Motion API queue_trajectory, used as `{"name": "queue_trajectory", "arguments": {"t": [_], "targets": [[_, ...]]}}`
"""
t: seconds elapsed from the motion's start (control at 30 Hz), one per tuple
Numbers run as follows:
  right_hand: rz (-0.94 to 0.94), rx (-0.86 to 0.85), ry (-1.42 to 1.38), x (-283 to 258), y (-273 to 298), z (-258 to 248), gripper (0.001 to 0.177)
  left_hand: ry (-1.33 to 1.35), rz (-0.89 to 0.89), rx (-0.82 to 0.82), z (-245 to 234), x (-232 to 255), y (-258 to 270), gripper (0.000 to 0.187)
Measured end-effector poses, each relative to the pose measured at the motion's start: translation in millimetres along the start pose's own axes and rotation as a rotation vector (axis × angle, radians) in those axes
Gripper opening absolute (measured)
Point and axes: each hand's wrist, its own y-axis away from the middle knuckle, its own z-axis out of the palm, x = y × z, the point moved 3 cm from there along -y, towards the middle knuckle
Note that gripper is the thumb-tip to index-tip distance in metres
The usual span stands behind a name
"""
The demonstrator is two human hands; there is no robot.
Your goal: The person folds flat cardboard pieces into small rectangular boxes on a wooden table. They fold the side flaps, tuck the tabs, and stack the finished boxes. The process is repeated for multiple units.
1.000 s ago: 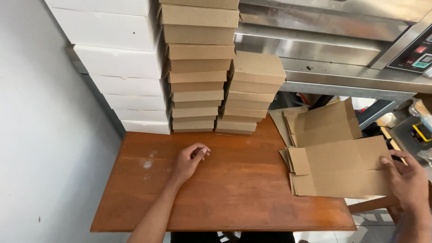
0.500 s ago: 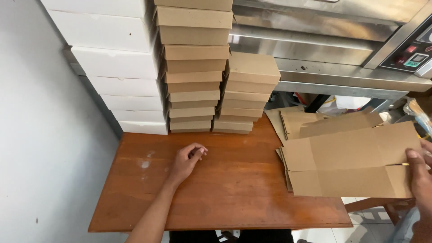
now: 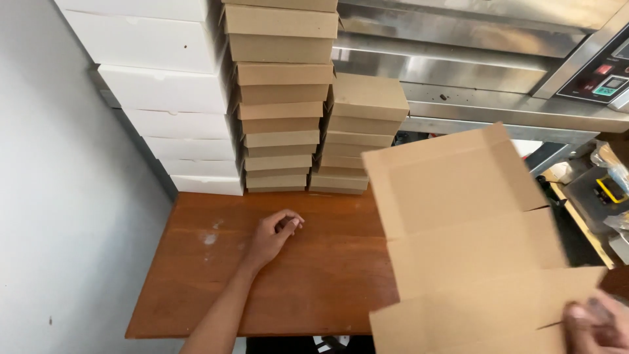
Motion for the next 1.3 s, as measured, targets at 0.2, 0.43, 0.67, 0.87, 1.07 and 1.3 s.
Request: {"name": "queue_trajectory", "arguments": {"t": [0.2, 0.43, 0.67, 0.87, 1.07, 1.3], "targets": [[0.537, -0.182, -0.315, 6.0, 53.5, 89.5, 0.038, 0.154, 0.104, -0.149, 3.7, 1.0, 1.1, 0.028], [0.598, -0.456, -0.482, 10.1, 85.6, 142.4, 0.031, 0.280, 0.037, -0.213, 4.2, -2.8, -0.9, 0.060], [0.595, -0.402, -0.212, -48.3, 77.9, 136.4, 0.030, 0.268, 0.089, -0.288, -0.3, -0.5, 0.4, 0.041], [0.554, -0.319, -0.191, -71.3, 70.6, 149.1, 0.029, 0.387, 0.068, -0.250, 2.5, -16.5, -5.3, 0.046], [0.549, -0.340, -0.269, -84.4, 68.8, 169.7, 0.027, 0.112, -0.086, 0.041, -3.3, -22.9, -7.0, 0.051], [0.579, -0.546, -0.033, -102.8, 53.3, 161.2, 0.020, 0.037, 0.009, 0.048, -5.7, -10.4, -6.2, 0.040]]}}
